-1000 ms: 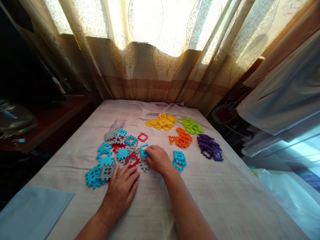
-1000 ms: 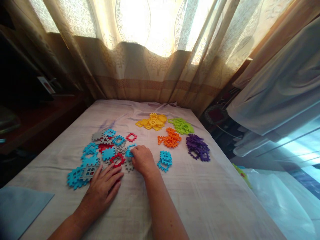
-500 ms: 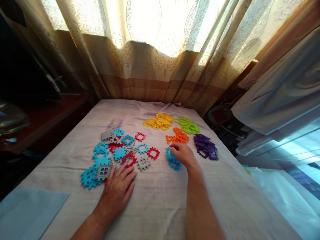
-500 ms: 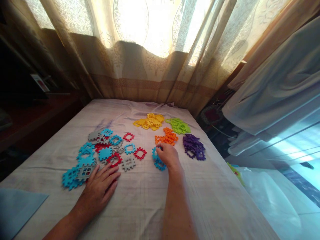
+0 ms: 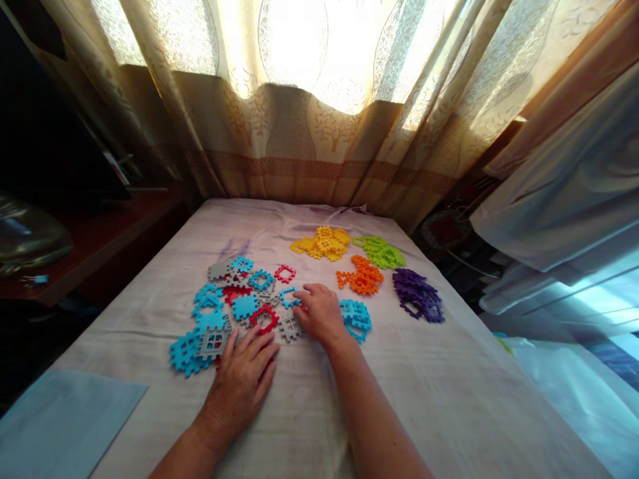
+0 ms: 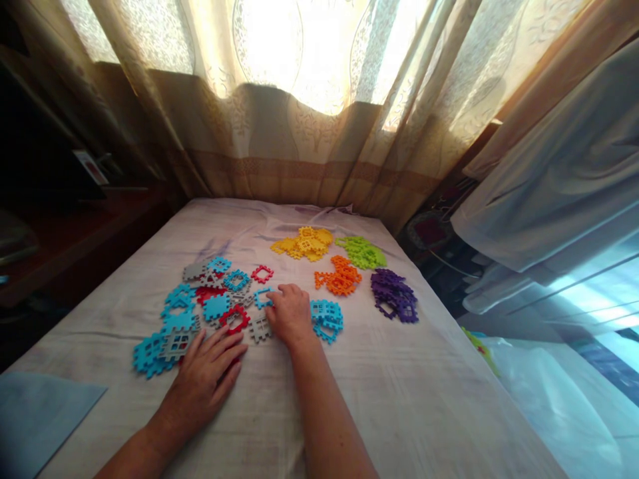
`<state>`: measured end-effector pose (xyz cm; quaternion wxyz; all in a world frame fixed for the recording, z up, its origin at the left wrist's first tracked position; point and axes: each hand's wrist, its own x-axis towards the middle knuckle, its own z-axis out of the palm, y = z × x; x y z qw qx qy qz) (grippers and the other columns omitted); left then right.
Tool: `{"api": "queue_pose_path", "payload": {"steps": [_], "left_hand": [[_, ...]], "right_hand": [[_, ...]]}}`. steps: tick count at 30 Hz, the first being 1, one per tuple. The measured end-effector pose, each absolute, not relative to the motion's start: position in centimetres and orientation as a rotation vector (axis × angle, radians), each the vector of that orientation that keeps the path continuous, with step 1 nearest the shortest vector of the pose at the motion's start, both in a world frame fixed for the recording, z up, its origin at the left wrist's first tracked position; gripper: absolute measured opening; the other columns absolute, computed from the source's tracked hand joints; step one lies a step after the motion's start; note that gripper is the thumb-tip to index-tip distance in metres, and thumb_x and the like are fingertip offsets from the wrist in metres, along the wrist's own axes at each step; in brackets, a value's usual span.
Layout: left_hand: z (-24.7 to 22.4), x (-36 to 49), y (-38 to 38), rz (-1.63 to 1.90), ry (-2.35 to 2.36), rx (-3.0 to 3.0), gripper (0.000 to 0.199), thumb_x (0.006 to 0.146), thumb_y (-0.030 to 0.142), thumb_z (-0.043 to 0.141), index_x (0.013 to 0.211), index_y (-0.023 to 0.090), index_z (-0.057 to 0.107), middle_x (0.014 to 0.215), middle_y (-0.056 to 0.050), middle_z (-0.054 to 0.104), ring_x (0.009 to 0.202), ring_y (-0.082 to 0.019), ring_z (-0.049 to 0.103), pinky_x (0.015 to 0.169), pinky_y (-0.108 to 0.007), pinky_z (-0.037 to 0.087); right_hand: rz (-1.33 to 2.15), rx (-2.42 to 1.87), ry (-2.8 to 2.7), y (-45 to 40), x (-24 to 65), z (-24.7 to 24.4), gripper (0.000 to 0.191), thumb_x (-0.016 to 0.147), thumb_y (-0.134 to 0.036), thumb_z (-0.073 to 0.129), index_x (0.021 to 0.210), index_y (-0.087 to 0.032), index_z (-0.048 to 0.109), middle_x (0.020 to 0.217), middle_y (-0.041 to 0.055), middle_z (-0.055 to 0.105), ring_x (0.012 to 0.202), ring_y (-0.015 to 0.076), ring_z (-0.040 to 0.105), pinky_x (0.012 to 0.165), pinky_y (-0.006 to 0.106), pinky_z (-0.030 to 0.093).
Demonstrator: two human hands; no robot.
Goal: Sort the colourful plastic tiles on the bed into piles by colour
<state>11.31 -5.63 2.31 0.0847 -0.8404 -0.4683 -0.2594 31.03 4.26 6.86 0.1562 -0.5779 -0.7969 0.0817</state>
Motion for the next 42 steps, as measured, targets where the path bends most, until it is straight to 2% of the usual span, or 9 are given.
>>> {"api": "queue_pose_path", "payload": {"steps": [6,10,15,20,23,26,30,35,42], "left_hand": [[2.2,11.4,-5.6,-0.779,-1.403,-2.504,0.028,0.091,0.023,0.052,0.116,0.025,0.065,0.126,-0.004,0.067,0.128,-0.025,0.053,0.118,-0.053,0.021],[2.1,11.3,-5.5,-0.773,-1.386,-2.501,0.028,0.091,0.023,0.053,0.116,0.025,0.065,0.126,-0.004,0.067,0.127,-0.024,0.053,0.118,-0.052,0.020],[2.2,11.2,-5.5,-0.783,-1.375,-2.498,0.028,0.091,0.024,0.053,0.116,0.024,0.065,0.126,-0.004,0.067,0.127,-0.025,0.053,0.118,-0.052,0.020],[2.3,11.3,-5.6,-0.787,-1.381,-2.504,0.029,0.091,0.023,0.053,0.118,0.025,0.064,0.126,-0.004,0.067,0.128,-0.024,0.052,0.118,-0.052,0.021],[2.3,11.3,-5.6,-0.781,-1.406,-2.515,0.029,0.092,0.024,0.052,0.118,0.025,0.064,0.125,-0.005,0.067,0.128,-0.024,0.053,0.118,-0.053,0.021],[2.3,11.3,-5.6,-0.757,-1.426,-2.523,0.029,0.092,0.024,0.052,0.118,0.025,0.065,0.126,-0.005,0.067,0.128,-0.025,0.053,0.117,-0.055,0.023],[2.2,11.2,-5.7,-0.758,-1.427,-2.529,0.030,0.091,0.023,0.052,0.119,0.025,0.064,0.127,-0.005,0.067,0.128,-0.025,0.052,0.117,-0.055,0.024],[2.2,11.3,-5.6,-0.779,-1.424,-2.517,0.029,0.091,0.023,0.051,0.118,0.025,0.064,0.127,-0.005,0.067,0.128,-0.025,0.052,0.117,-0.054,0.023],[3.3,14.5,-4.4,-0.750,-1.369,-2.567,0.033,0.092,0.025,0.049,0.123,0.024,0.061,0.131,-0.006,0.064,0.132,-0.025,0.048,0.118,-0.054,0.021]], "right_hand": [[0.242,-1.700,-2.316,4.0,29.7,6.0,0.022,0.092,-0.030,0.054,0.103,-0.025,0.072,0.139,0.0078,0.055,0.134,0.0281,0.040,0.104,0.045,0.036],[0.294,-1.702,-2.325,4.2,29.4,6.0,0.025,0.094,-0.026,0.049,0.105,-0.024,0.071,0.142,0.0065,0.054,0.139,0.0267,0.035,0.108,0.045,0.032],[0.394,-1.710,-2.334,4.1,29.7,6.4,0.023,0.091,-0.025,0.054,0.106,-0.026,0.071,0.143,0.0054,0.052,0.141,0.0282,0.033,0.109,0.046,0.030],[0.427,-1.659,-2.350,3.9,29.9,6.3,0.019,0.088,-0.021,0.056,0.102,-0.023,0.069,0.139,0.0067,0.055,0.142,0.0284,0.030,0.111,0.048,0.026],[0.398,-1.594,-2.349,4.0,29.7,6.3,0.018,0.087,-0.019,0.056,0.100,-0.023,0.069,0.123,0.0069,0.064,0.135,0.0250,0.039,0.109,0.044,0.028],[0.372,-1.591,-2.264,4.4,30.3,6.8,0.018,0.089,-0.021,0.054,0.096,-0.024,0.070,0.107,0.0061,0.069,0.115,0.0212,0.055,0.101,0.037,0.037],[0.450,-1.686,-1.973,5.1,33.9,8.3,0.028,0.091,-0.017,0.046,0.105,-0.024,0.069,0.108,0.0041,0.070,0.101,0.0169,0.062,0.091,0.029,0.045],[0.444,-1.983,-1.760,4.8,40.1,9.9,0.040,0.084,-0.016,0.053,0.122,-0.020,0.062,0.121,0.0081,0.067,0.104,0.0200,0.063,0.092,0.032,0.046],[0.584,-2.177,-1.827,3.7,42.6,9.7,0.039,0.081,-0.017,0.054,0.118,-0.023,0.067,0.113,0.0043,0.071,0.099,0.0184,0.066,0.086,0.028,0.048]]}}
